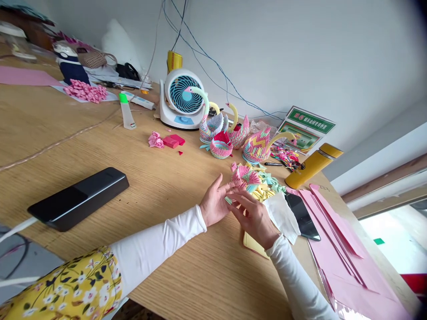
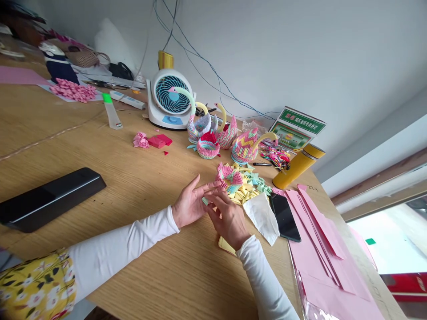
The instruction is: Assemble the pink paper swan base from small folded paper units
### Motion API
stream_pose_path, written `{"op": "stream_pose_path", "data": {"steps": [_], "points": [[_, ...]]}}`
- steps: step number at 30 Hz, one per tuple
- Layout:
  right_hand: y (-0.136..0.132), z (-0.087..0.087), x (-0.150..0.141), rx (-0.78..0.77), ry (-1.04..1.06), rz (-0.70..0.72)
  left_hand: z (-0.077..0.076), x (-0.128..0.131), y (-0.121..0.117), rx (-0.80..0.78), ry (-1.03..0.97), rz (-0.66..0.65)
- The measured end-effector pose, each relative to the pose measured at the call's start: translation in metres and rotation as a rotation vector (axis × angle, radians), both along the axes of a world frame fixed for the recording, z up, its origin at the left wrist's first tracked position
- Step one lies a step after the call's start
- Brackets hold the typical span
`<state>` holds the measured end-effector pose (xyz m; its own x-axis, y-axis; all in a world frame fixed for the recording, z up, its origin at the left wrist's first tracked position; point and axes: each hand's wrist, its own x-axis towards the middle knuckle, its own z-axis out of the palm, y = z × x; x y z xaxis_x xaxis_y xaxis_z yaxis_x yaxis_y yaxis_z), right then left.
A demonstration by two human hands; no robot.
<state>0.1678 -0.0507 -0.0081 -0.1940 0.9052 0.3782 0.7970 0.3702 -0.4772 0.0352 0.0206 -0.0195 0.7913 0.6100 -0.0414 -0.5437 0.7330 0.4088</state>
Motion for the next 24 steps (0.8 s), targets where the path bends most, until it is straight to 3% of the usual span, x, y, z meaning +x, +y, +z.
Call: {"op": "stream_pose_path", "data": {"steps": [7,12,16,24], "points": [[-0.022,-0.004,-0.007,0.028,0.171,-0.096,-0.004,-0.001,-0.021,0.082,0.074,-0.063],[-0.021,-0.005,-0.002,-0.168,0.547,-0.285,-0.009,0.001,-0.027,0.386,0.248,0.073],[-0.018,-0.007,0.001,-0.228,0.796,-0.348,-0.011,0.000,-0.029,0.613,0.454,0.151],[-0.017,-0.013,0.003,-0.284,0.954,-0.357,-0.022,0.003,-0.027,0.863,0.566,0.324]]}}
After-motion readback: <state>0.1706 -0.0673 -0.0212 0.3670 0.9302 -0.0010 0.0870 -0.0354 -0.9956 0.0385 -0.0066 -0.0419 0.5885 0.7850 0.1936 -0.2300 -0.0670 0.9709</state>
